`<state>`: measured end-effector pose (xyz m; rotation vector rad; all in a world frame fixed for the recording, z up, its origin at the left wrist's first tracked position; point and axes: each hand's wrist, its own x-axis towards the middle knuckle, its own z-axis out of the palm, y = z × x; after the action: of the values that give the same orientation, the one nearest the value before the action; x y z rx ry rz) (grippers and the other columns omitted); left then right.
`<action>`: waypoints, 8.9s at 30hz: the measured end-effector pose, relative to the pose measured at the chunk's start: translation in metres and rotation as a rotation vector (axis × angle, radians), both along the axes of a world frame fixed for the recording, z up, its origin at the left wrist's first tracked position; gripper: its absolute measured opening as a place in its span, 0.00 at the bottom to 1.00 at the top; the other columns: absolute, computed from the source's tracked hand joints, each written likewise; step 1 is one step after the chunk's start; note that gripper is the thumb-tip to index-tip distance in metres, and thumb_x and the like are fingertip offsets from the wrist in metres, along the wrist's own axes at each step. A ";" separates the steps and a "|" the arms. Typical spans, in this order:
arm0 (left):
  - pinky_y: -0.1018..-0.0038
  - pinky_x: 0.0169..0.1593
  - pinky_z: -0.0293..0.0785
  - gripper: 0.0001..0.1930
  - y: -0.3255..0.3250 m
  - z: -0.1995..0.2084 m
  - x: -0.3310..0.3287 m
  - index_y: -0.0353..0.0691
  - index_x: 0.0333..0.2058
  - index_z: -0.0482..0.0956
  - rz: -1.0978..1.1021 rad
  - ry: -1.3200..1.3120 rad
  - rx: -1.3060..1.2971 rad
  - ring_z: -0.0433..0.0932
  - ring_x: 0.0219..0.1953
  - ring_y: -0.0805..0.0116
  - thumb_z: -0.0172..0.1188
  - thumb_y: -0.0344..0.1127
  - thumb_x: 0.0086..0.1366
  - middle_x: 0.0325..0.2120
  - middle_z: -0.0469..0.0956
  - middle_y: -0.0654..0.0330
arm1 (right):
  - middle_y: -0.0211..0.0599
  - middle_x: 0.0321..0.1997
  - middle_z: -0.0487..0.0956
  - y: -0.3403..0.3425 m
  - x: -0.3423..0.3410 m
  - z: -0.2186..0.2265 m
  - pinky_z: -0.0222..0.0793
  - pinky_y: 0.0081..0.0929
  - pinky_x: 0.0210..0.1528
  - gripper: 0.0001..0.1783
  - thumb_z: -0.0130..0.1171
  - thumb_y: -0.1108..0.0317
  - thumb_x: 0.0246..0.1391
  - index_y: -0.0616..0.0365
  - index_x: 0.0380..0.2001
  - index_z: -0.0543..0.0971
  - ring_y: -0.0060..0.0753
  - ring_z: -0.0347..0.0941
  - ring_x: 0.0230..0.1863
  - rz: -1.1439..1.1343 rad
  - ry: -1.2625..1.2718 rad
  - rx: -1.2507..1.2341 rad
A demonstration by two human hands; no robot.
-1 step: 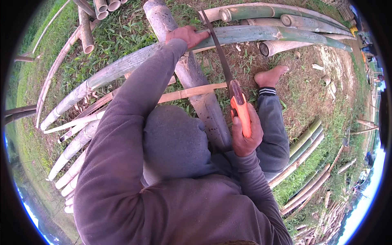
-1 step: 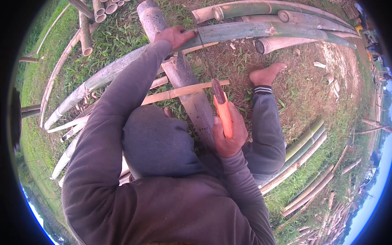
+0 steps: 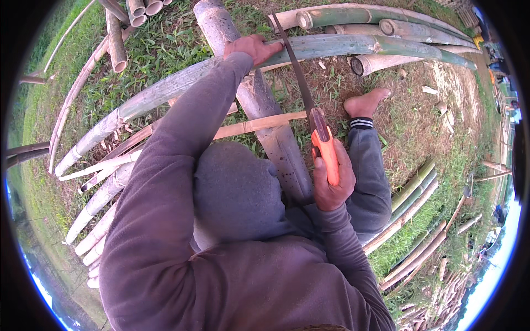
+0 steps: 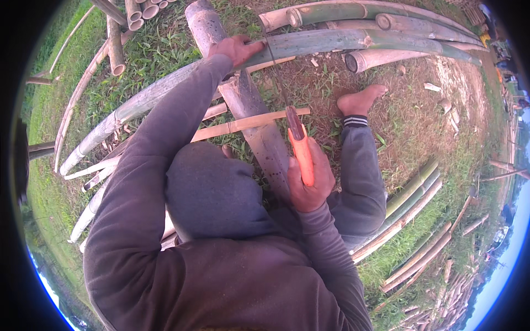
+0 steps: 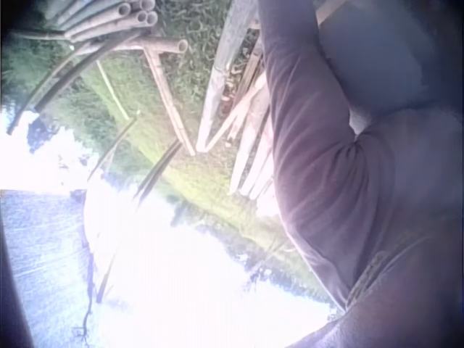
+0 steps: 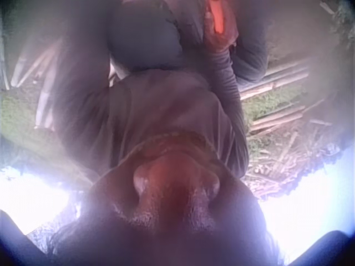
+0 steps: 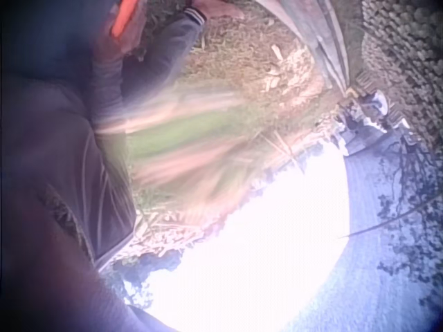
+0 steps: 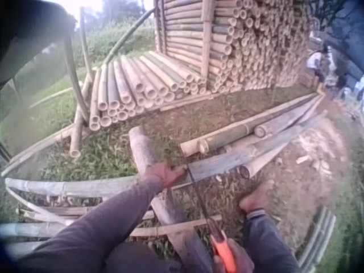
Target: The person sits on the ground and uses a hand saw to split a long bamboo pole into thin strips. They repeatedly position the bamboo on a wooden support, saw through it, and place the resulting strips aside.
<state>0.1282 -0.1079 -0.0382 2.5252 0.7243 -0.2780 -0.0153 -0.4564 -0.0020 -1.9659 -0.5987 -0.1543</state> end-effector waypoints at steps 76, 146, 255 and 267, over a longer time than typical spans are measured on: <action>0.53 0.55 0.82 0.35 0.123 -0.032 -0.161 0.51 0.57 0.74 -0.086 0.041 0.312 0.86 0.51 0.48 0.75 0.55 0.54 0.48 0.85 0.52 | 0.34 0.30 0.82 -0.026 -0.059 0.037 0.71 0.19 0.27 0.12 0.63 0.69 0.69 0.68 0.47 0.77 0.18 0.75 0.23 -0.096 0.147 -0.012; 0.53 0.56 0.82 0.36 0.121 -0.030 -0.162 0.56 0.61 0.75 -0.068 0.018 0.291 0.86 0.52 0.48 0.74 0.54 0.53 0.48 0.85 0.53 | 0.39 0.32 0.84 0.152 0.144 0.004 0.75 0.30 0.38 0.18 0.72 0.61 0.63 0.67 0.42 0.82 0.24 0.78 0.33 -0.015 0.150 0.079; 0.54 0.58 0.82 0.44 0.121 -0.031 -0.180 0.56 0.68 0.70 -0.058 0.119 0.300 0.86 0.53 0.49 0.73 0.61 0.54 0.52 0.86 0.52 | 0.36 0.34 0.86 -0.016 0.005 0.043 0.76 0.21 0.38 0.14 0.68 0.70 0.67 0.69 0.48 0.79 0.18 0.80 0.35 -0.006 0.273 -0.001; 0.56 0.59 0.82 0.46 0.110 -0.015 -0.181 0.53 0.69 0.71 -0.041 0.073 0.339 0.87 0.52 0.49 0.74 0.60 0.51 0.49 0.87 0.50 | 0.35 0.30 0.84 0.043 0.068 0.021 0.75 0.28 0.35 0.12 0.69 0.66 0.66 0.65 0.43 0.82 0.23 0.79 0.31 0.019 0.268 -0.044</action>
<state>-0.0528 0.0022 -0.0534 2.8651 0.8066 -0.2829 0.0525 -0.4132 0.0187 -1.9800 -0.4482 0.1335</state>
